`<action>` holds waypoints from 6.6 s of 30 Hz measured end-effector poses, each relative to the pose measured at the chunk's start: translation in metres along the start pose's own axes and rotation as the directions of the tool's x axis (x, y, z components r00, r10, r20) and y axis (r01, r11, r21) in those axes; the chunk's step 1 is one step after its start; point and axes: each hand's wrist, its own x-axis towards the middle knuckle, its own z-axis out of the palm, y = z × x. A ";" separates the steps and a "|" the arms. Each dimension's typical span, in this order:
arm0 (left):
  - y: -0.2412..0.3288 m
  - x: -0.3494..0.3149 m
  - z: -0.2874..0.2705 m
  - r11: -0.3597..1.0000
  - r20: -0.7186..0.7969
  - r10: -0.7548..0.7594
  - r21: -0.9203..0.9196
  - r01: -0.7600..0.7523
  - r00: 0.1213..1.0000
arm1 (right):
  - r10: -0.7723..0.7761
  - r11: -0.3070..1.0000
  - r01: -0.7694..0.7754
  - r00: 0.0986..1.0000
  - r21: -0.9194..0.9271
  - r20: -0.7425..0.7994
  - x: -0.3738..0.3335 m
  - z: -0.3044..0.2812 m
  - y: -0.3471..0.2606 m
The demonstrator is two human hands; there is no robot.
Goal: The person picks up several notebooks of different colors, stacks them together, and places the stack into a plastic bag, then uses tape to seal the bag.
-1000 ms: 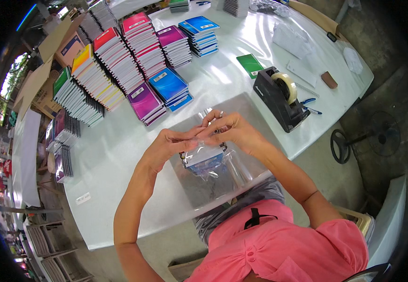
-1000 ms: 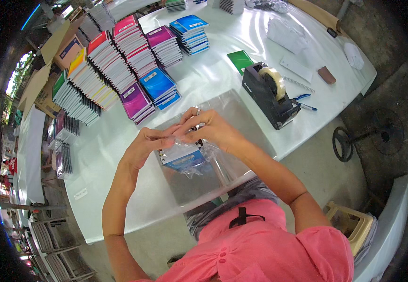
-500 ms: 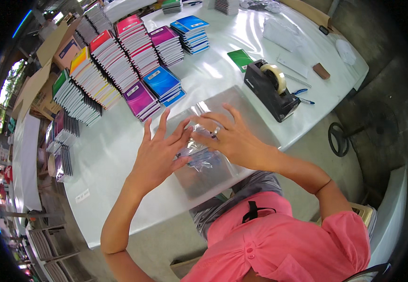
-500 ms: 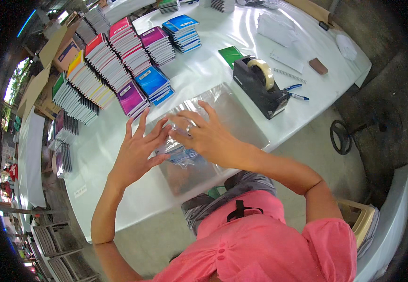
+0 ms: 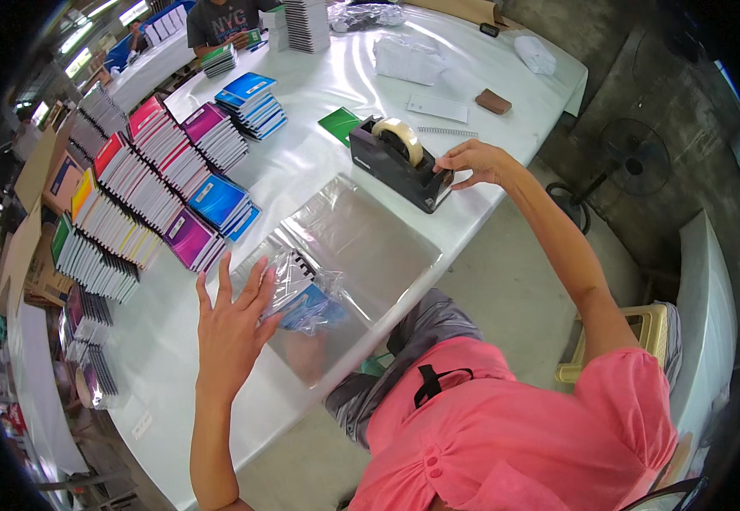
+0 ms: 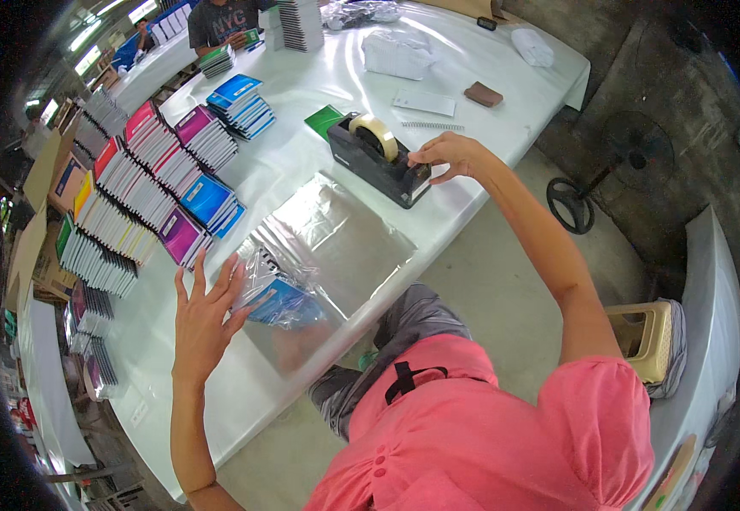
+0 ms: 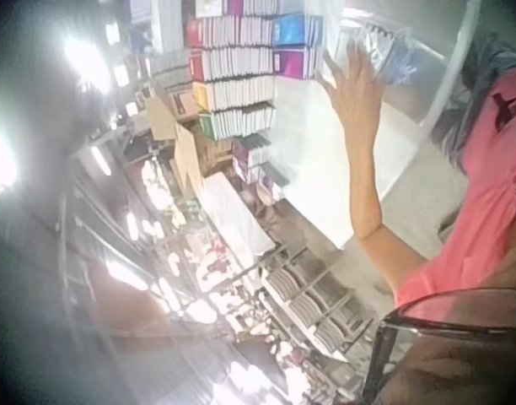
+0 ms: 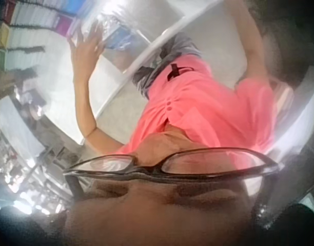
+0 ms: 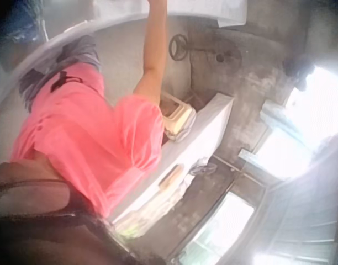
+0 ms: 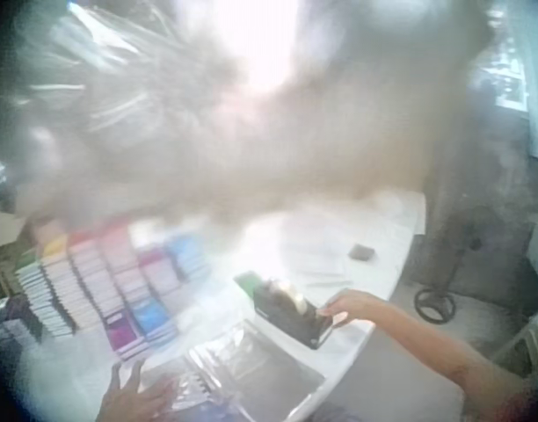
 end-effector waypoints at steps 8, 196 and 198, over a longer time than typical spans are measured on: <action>-0.001 -0.004 0.002 0.999 0.023 -0.021 -0.032 0.022 1.000 | -0.364 0.703 0.265 0.931 0.660 0.013 -0.017 0.017 0.076; 0.018 -0.043 0.040 0.742 -0.323 -0.621 -0.535 0.403 0.714 | -0.834 0.473 0.828 0.311 0.301 0.455 -0.003 0.283 -0.039; 0.014 -0.042 0.037 0.719 -0.296 -0.637 -0.562 0.410 0.712 | -0.822 0.491 0.817 0.317 0.304 0.474 -0.002 0.285 -0.045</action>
